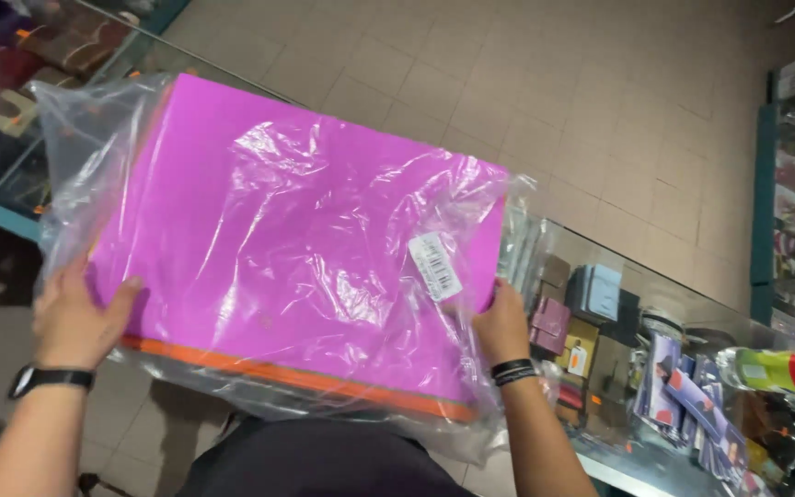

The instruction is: Rolling large pink sheets of material into cylinders on a glass counter.

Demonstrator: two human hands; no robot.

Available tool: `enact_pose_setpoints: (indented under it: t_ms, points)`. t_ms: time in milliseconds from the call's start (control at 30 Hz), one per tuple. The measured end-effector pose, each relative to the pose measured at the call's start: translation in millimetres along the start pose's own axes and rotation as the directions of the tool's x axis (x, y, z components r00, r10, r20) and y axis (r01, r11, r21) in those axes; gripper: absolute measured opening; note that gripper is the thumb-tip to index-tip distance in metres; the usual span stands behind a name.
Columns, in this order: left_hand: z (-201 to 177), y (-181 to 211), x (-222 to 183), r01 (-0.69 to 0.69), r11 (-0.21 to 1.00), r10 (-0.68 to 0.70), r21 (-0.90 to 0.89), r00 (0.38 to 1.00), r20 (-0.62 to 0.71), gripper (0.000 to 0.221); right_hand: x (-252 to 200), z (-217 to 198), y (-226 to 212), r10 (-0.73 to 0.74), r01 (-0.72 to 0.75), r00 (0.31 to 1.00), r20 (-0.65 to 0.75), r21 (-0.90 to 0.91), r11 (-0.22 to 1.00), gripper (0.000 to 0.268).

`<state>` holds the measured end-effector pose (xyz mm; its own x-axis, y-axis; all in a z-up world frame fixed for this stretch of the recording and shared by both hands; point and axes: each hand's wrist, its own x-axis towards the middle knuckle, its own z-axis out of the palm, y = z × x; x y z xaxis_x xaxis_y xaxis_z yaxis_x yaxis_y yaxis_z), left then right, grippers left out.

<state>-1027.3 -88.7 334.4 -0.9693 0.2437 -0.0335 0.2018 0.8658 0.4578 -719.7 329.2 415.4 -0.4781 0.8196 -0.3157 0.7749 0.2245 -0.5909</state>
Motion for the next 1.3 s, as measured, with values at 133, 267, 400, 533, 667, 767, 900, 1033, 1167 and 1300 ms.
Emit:
enact_pose_setpoints:
  t_ms: [133, 267, 400, 533, 667, 767, 900, 1033, 1167, 1300]
  points:
    - [-29.7, 57.2, 23.9, 0.096, 0.991, -0.110, 0.089, 0.981, 0.163, 0.094, 14.0, 10.1, 15.8, 0.221, -0.221, 0.975, -0.011, -0.011, 0.975, 0.037]
    - [5.6, 6.1, 78.8, 0.039, 0.999, -0.040, 0.005, 0.983, 0.178, 0.067, 61.9, 40.1, 111.6, 0.234, -0.252, 0.961, -0.150, -0.117, 0.961, 0.027]
    - [21.8, -21.2, 116.3, 0.057, 0.998, -0.052, -0.010, 0.965, 0.258, 0.049, 86.2, 47.3, 204.1, 0.206, -0.278, 0.942, -0.266, -0.268, 0.923, 0.025]
    - [30.0, -13.3, 145.7, 0.019, 0.992, 0.011, -0.127, 0.973, 0.230, 0.036, 46.0, 49.6, 164.6, 0.240, -0.302, 0.922, -0.304, -0.177, 0.937, 0.028]
    - [40.2, 7.1, 166.3, -0.027, 0.985, 0.069, -0.172, 0.967, 0.245, 0.035, -14.0, 57.3, 87.8, 0.252, -0.312, 0.906, -0.339, -0.133, 0.941, 0.049]
    - [45.5, 27.6, 184.9, -0.148, 0.943, 0.212, -0.298, 0.957, 0.198, 0.028, -42.1, 59.2, 42.0, 0.244, -0.301, 0.915, -0.321, -0.141, 0.943, 0.027]
    - [42.0, 63.6, 200.5, -0.258, 0.850, 0.380, -0.459, 0.905, 0.194, 0.040, -47.5, 55.0, 57.6, 0.417, -0.468, 0.848, -0.327, -0.092, 0.879, 0.055]
    - [77.4, 75.9, 228.8, -0.390, 0.834, 0.469, -0.390, 0.873, 0.132, 0.034, -25.6, 65.0, 113.0, 0.328, -0.493, 0.837, -0.438, -0.340, 0.801, 0.028]
    - [88.4, 73.7, 236.6, -0.504, 0.836, 0.533, -0.217, 0.839, 0.106, 0.034, -32.0, 75.2, 78.5, 0.036, -0.131, 0.904, -0.425, -0.195, 0.972, 0.027]
    - [78.0, 38.3, 250.3, -0.535, 0.841, 0.538, -0.080, 0.843, 0.017, 0.036, -45.8, 79.1, 23.4, 0.080, -0.072, 0.994, -0.075, 0.101, 0.992, 0.038]
